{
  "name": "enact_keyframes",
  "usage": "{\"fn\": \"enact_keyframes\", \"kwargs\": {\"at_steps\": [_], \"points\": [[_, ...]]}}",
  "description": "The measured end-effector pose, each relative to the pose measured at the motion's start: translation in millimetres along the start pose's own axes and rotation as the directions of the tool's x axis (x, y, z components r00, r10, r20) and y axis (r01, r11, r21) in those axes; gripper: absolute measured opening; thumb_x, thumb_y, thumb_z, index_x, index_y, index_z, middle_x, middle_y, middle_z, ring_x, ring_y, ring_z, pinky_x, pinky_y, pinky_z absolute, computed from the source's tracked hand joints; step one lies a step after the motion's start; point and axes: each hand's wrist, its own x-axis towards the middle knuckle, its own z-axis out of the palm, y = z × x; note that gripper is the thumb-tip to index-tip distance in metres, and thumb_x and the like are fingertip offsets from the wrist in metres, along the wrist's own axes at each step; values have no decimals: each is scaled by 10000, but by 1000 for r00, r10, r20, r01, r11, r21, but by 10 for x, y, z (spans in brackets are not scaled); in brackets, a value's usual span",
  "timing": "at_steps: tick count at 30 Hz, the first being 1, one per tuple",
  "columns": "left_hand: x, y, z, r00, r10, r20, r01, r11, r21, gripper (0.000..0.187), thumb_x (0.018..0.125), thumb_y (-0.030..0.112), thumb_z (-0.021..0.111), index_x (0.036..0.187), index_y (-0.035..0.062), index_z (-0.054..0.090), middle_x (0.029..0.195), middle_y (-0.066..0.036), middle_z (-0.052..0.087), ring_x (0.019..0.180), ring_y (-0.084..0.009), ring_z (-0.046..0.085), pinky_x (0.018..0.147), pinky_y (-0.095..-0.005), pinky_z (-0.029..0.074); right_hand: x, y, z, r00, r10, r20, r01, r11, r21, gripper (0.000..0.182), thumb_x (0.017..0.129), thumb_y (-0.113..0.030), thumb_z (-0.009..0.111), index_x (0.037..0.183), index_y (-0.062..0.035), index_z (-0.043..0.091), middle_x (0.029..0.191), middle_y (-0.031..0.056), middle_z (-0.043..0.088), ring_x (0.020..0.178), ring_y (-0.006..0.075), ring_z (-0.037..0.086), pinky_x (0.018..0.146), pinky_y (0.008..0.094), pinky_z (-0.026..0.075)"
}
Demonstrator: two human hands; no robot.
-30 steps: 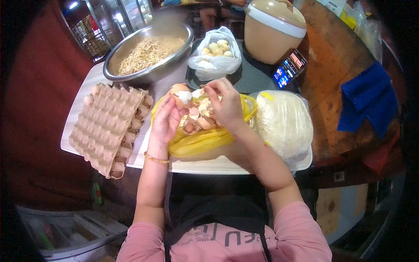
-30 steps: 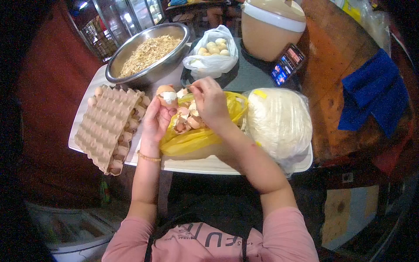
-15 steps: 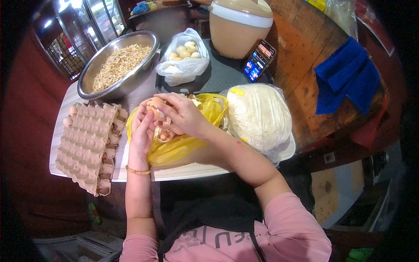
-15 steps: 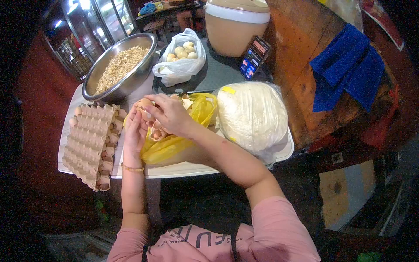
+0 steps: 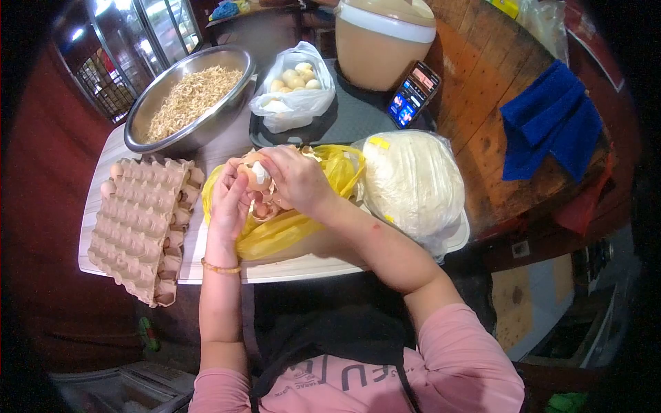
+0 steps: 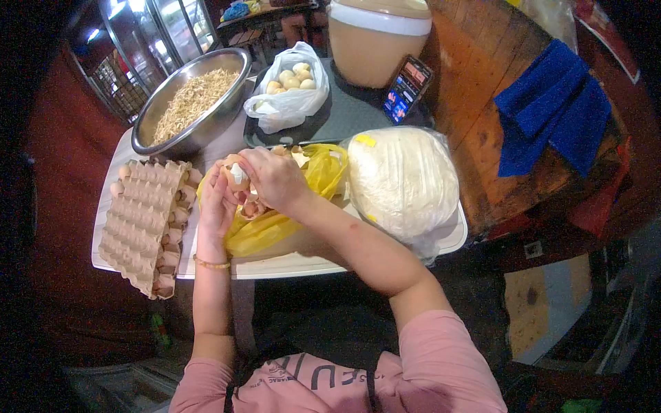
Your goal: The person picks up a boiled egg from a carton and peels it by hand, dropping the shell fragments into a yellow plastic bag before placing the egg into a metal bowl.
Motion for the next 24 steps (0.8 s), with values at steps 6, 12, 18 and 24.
{"fn": "enact_keyframes", "kwargs": {"at_steps": [6,12,18,24], "points": [[-1,-6,-3,1000,-7,6,7,1000,4,316,893,216,649,1098,46,479,963,-62,626,742,-121,634,592,-230,520,-12,-22,-11,999,-30,-16,28,992,-124,95,855,-57,595,926,3,578,810,162,607,723,350,611,622,406,499],[9,22,48,999,8,-33,-7,999,42,319,883,132,634,1144,29,482,993,-72,638,782,-152,655,620,-233,521,2,57,51,994,-80,-80,68,987,-142,77,890,-104,551,878,-31,531,780,145,571,694,341,604,578,416,489],[-1,44,72,1000,-16,-17,18,995,96,378,865,107,641,1197,24,478,1027,-81,643,809,-186,669,638,-249,512,-5,69,41,995,-13,-102,-3,988,-151,68,894,-99,541,884,-34,524,796,139,566,707,332,604,581,418,490],[1,36,42,1000,16,-15,-15,995,101,405,863,90,620,1229,13,465,1024,-86,645,829,-184,669,636,-249,509,33,102,5,994,26,-108,-45,983,-176,75,895,-104,544,898,-33,520,814,151,562,712,351,602,578,427,493]]}}
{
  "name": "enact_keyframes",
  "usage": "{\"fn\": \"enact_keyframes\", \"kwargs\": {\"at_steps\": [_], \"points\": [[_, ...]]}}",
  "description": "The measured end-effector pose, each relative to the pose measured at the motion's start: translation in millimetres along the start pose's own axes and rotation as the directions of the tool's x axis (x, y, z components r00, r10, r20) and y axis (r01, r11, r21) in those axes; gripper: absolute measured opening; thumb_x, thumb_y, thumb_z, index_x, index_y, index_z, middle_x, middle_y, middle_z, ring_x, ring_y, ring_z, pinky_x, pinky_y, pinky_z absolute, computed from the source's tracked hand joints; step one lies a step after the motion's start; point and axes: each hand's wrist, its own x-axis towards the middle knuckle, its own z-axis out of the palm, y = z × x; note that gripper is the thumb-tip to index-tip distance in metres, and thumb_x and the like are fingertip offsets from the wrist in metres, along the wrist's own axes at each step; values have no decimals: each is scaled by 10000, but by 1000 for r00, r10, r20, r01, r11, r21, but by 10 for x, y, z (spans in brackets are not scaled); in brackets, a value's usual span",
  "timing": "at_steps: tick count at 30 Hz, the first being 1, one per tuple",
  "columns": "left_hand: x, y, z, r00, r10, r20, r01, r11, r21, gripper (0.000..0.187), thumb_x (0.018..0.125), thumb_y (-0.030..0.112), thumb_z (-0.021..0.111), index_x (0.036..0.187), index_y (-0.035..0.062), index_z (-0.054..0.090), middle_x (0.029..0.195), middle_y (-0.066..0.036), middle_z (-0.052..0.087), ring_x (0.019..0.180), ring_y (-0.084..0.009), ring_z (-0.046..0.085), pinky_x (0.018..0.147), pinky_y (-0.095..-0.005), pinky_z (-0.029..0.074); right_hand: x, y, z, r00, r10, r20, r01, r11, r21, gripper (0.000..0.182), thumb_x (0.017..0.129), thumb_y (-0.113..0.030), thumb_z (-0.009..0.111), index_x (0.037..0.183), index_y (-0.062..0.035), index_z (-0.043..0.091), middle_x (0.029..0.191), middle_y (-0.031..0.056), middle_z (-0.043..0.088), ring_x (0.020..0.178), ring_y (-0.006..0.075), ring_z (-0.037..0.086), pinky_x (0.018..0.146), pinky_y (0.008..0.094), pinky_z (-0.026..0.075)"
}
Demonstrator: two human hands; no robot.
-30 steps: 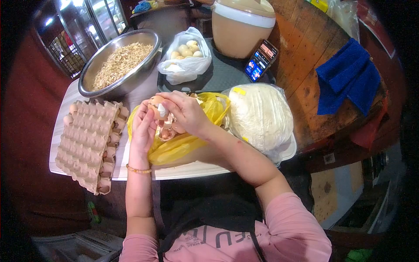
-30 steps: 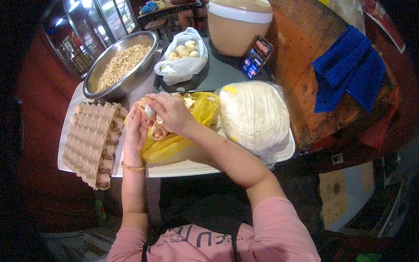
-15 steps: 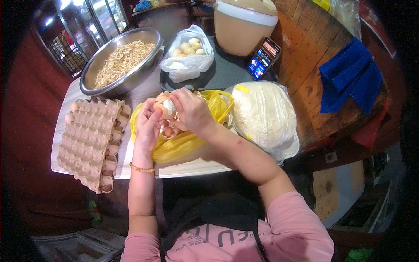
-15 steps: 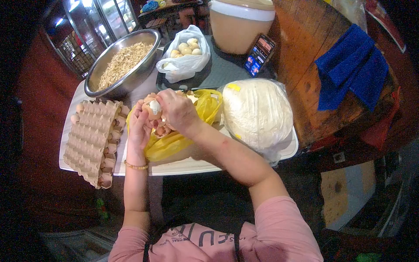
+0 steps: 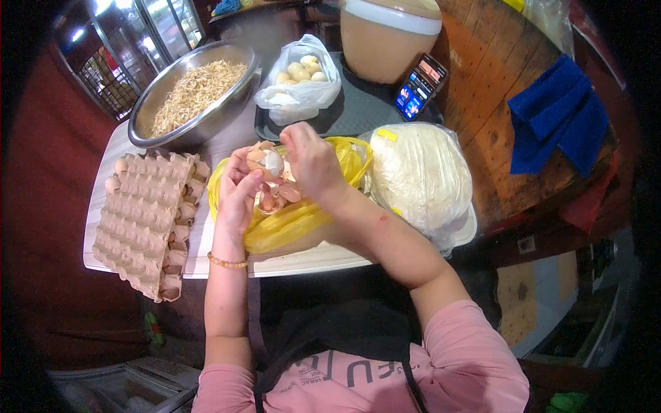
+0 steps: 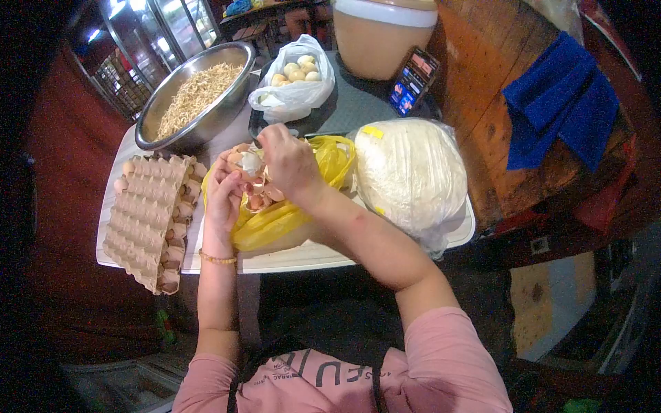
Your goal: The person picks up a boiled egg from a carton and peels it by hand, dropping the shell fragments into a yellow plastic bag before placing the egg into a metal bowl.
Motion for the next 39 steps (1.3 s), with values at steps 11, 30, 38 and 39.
{"fn": "enact_keyframes", "kwargs": {"at_steps": [11,30,38,39], "points": [[4,35,10,998,39,-45,-38,999,31,448,880,91,593,1283,-15,430,1039,-88,635,858,-150,650,656,-250,503,38,53,-67,938,280,204,-341,847,408,252,962,-192,491,967,19,628,844,110,645,640,170,616,572,274,484],[-4,39,17,998,54,-23,-54,999,7,319,888,77,609,1177,-2,498,1049,-103,635,867,-191,658,698,-270,519,-33,-84,62,828,381,410,-558,491,669,322,966,-253,513,955,44,637,673,51,601,570,72,535,522,232,446],[-10,26,34,997,66,-36,-63,995,72,339,886,117,629,1175,-1,497,1018,-104,649,828,-203,674,666,-257,526,-59,-94,51,921,330,208,-388,826,408,267,952,-214,480,931,20,605,802,229,621,777,396,603,672,436,461],[-11,38,40,998,48,-34,-46,997,57,303,868,77,637,1134,7,511,1036,-93,637,839,-180,662,653,-252,526,-55,-100,45,921,329,208,-388,826,408,267,952,-214,480,931,20,605,802,229,621,777,396,603,672,436,461]]}}
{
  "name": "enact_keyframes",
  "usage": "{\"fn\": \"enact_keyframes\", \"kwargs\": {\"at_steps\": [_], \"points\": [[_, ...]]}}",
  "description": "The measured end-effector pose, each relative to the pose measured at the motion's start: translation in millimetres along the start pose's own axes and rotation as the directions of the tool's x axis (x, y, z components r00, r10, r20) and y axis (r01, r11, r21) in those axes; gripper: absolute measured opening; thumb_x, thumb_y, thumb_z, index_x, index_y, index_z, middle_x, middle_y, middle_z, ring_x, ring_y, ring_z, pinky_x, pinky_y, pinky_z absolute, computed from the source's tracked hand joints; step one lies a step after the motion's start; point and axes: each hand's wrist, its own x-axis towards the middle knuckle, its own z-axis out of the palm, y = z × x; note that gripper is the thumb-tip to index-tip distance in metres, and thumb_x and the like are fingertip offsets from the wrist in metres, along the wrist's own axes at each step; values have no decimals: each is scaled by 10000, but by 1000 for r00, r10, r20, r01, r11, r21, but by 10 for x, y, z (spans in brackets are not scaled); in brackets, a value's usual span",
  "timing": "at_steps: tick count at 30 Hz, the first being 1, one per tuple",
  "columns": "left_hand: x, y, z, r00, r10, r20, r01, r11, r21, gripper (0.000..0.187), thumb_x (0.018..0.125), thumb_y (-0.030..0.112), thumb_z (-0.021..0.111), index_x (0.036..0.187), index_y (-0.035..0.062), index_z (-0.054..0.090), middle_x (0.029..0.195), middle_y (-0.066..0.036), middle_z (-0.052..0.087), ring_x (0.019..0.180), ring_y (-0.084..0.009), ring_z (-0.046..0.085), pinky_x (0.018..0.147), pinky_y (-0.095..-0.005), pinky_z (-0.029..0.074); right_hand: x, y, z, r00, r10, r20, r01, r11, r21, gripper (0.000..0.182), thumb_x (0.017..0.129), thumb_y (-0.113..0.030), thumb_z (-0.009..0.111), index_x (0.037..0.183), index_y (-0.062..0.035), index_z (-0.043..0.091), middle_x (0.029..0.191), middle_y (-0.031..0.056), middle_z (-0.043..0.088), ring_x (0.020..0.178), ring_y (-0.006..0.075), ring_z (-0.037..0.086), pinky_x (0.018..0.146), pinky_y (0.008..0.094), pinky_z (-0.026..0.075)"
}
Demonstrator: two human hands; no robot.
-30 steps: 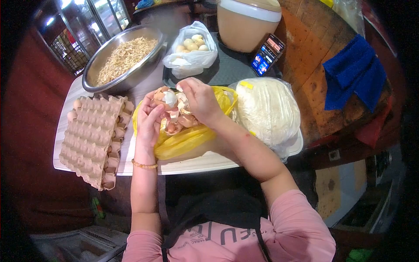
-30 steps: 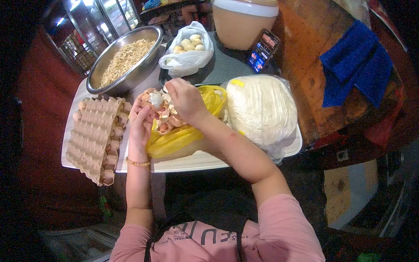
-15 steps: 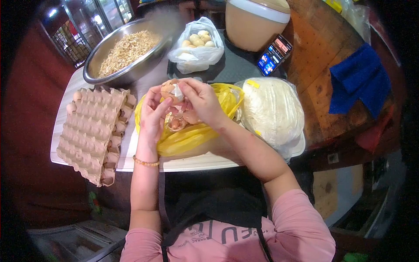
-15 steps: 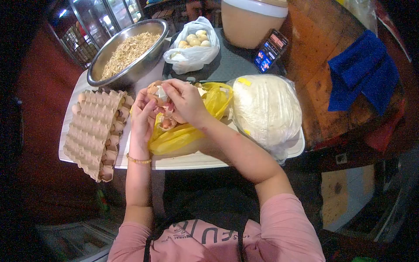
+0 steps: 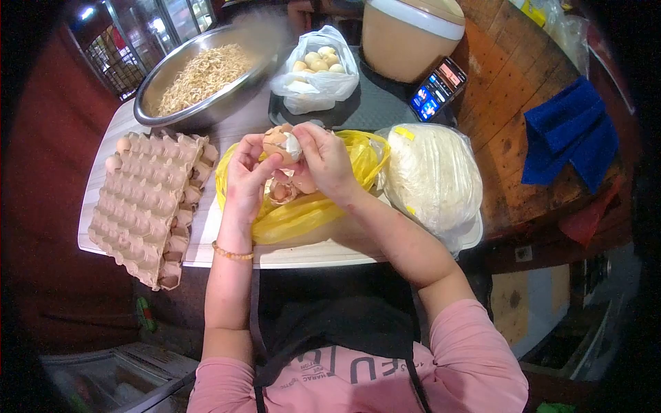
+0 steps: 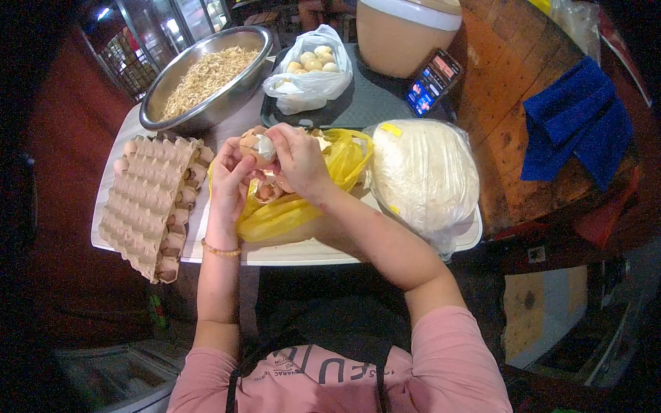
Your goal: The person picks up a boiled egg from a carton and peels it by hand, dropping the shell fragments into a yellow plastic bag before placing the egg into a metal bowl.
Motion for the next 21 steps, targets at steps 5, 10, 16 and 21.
{"fn": "enact_keyframes", "kwargs": {"at_steps": [5,10,16,21], "points": [[1,-7,7,1000,-6,1,6,1000,-3,273,848,36,646,1091,16,524,1057,-79,625,856,-149,646,643,-247,530,6,-16,3,998,-48,-26,46,996,-75,215,938,-170,493,921,20,591,793,227,617,778,407,595,678,447,460],[2,-21,6,1000,-1,-7,1,1000,14,314,849,39,643,1137,11,519,1099,-86,616,879,-141,640,654,-241,529,9,-35,-5,997,-61,-53,56,993,-104,183,934,-136,491,907,19,583,791,221,617,761,412,593,670,452,459],[8,-11,38,1000,-28,-13,28,1000,0,379,871,60,624,1217,2,480,1149,-95,593,925,-169,637,716,-265,523,61,-39,-50,989,-107,-98,84,974,-210,165,937,-128,495,880,13,559,791,218,600,759,417,586,658,460,454],[19,-3,46,993,-120,-4,118,982,-147,427,872,75,632,1254,-1,458,1162,-95,585,958,-187,635,736,-264,511,64,-34,-60,985,-135,-108,100,955,-280,183,951,-135,491,901,18,579,813,197,611,744,377,595,656,409,461]]}}
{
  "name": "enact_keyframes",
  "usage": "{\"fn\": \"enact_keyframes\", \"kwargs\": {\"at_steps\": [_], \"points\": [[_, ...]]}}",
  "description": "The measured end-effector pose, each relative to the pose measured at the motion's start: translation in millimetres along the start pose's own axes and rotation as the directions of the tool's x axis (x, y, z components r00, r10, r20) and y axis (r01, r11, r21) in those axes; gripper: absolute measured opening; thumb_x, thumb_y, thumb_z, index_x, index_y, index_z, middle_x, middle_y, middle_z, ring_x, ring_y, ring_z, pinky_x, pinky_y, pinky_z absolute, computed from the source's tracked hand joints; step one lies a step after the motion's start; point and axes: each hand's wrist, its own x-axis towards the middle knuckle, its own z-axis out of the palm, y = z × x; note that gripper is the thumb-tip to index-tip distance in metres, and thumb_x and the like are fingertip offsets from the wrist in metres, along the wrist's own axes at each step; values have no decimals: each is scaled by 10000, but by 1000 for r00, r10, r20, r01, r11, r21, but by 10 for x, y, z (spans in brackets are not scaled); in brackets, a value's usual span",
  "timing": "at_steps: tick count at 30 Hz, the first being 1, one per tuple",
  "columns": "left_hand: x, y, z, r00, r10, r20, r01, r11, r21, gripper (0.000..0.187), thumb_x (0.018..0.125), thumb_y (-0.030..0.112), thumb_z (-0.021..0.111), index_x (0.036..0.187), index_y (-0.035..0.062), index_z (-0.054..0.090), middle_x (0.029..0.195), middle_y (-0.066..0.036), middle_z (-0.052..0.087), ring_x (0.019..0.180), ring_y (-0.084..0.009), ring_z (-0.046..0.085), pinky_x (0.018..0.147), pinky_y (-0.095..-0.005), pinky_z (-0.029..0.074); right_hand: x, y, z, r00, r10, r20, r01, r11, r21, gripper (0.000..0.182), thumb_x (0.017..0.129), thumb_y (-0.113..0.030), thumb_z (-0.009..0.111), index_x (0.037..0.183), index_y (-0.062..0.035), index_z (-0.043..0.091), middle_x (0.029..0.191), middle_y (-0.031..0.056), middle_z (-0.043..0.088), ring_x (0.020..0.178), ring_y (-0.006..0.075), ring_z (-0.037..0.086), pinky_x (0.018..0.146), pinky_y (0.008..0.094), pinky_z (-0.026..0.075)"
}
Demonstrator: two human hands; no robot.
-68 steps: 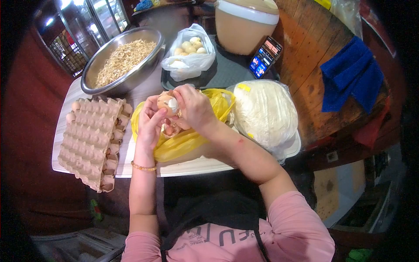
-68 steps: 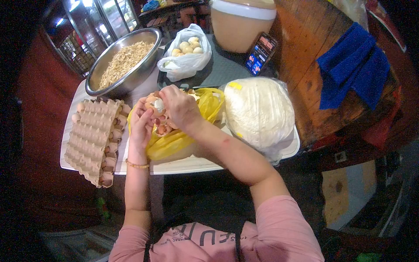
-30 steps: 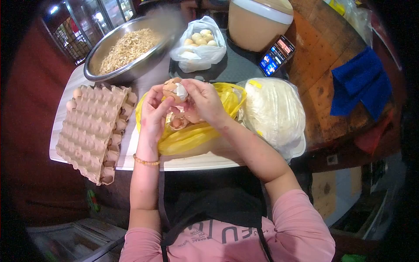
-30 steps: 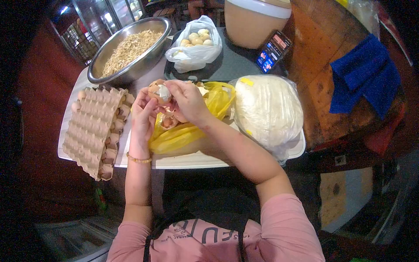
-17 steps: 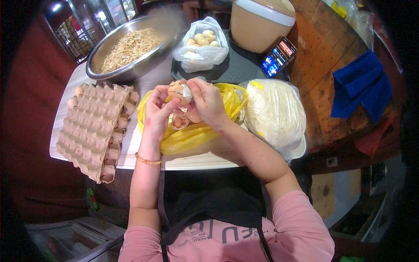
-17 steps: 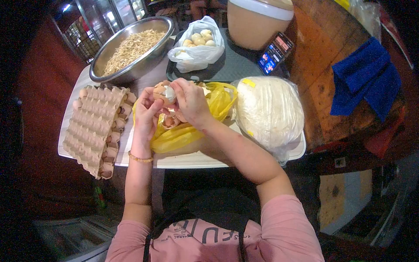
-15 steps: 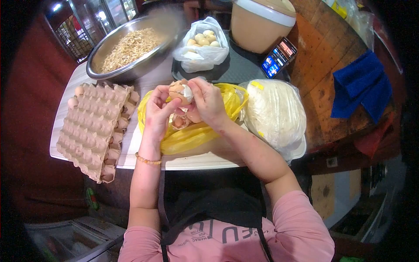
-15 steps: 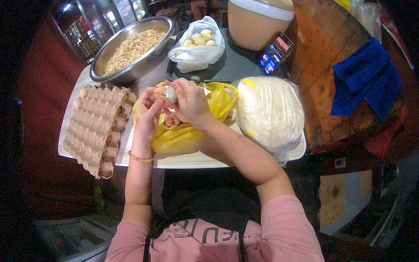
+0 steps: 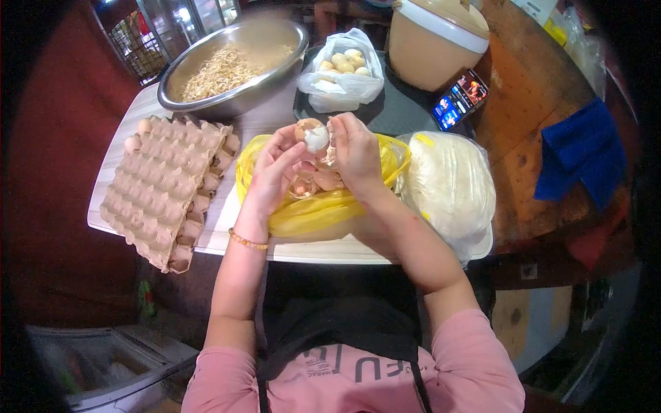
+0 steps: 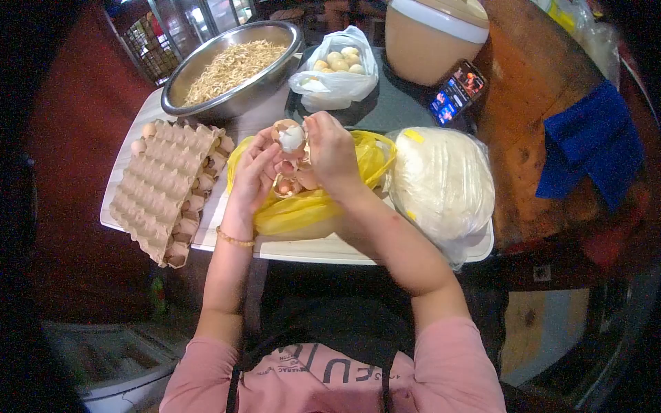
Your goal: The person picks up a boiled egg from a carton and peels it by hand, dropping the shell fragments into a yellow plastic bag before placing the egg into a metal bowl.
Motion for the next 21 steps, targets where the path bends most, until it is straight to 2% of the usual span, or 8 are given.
{"fn": "enact_keyframes", "kwargs": {"at_steps": [5,6,8,12,14,15,17,21], "points": [[1,-46,-33,998,66,-16,-63,987,149,451,849,56,650,1262,1,477,1116,-73,604,925,-147,627,703,-236,482,-16,-7,1,1000,-26,17,26,1000,-13,182,949,-130,493,901,25,577,800,193,607,742,372,594,656,403,460],[3,-45,-35,998,67,-14,-64,987,150,451,849,56,650,1262,1,477,1116,-73,604,925,-147,627,703,-236,482,-11,-7,-1,1000,-27,14,27,1000,-13,182,949,-130,493,901,25,577,800,193,607,742,372,594,656,403,460],[4,-40,-36,997,75,-31,-69,985,158,447,839,34,649,1257,3,493,1091,-60,615,907,-124,618,695,-230,476,-1,-3,-12,999,-30,16,29,999,20,145,935,-122,508,877,5,547,802,218,586,763,419,572,648,463,444],[-5,-12,-55,997,82,8,-83,989,119,448,832,22,650,1255,0,503,1083,-60,621,897,-118,613,698,-229,476,31,64,-45,998,-38,40,37,999,10,153,936,-123,500,890,5,570,801,207,595,768,406,586,661,448,460],[-15,-20,-22,992,123,-31,-113,968,222,450,828,18,654,1253,-4,508,1088,-59,622,881,-107,608,688,-224,476,22,49,-61,995,-42,86,29,989,148,178,933,-152,510,930,3,599,817,193,605,762,392,601,675,422,482],[-9,-31,-10,993,120,-12,-115,971,207,450,828,18,654,1253,-4,508,1088,-59,622,881,-107,608,688,-224,476,24,48,-67,996,-42,77,32,992,126,178,933,-152,510,930,3,599,817,193,605,762,392,601,675,422,482],[-7,-46,-27,995,96,-13,-89,957,276,453,826,17,654,1254,-9,508,1094,-59,621,872,-95,604,680,-219,480,28,23,-50,970,-229,84,219,969,112,233,929,-196,525,1021,3,603,870,187,609,804,375,608,717,406,490],[-21,-41,-15,995,99,-24,-92,973,213,462,823,11,653,1259,-18,502,1103,-64,612,853,-92,603,680,-218,489,24,-80,-97,963,-198,183,175,975,135,287,921,-226,545,1075,12,589,923,190,601,855,365,602,758,404,482]]}}
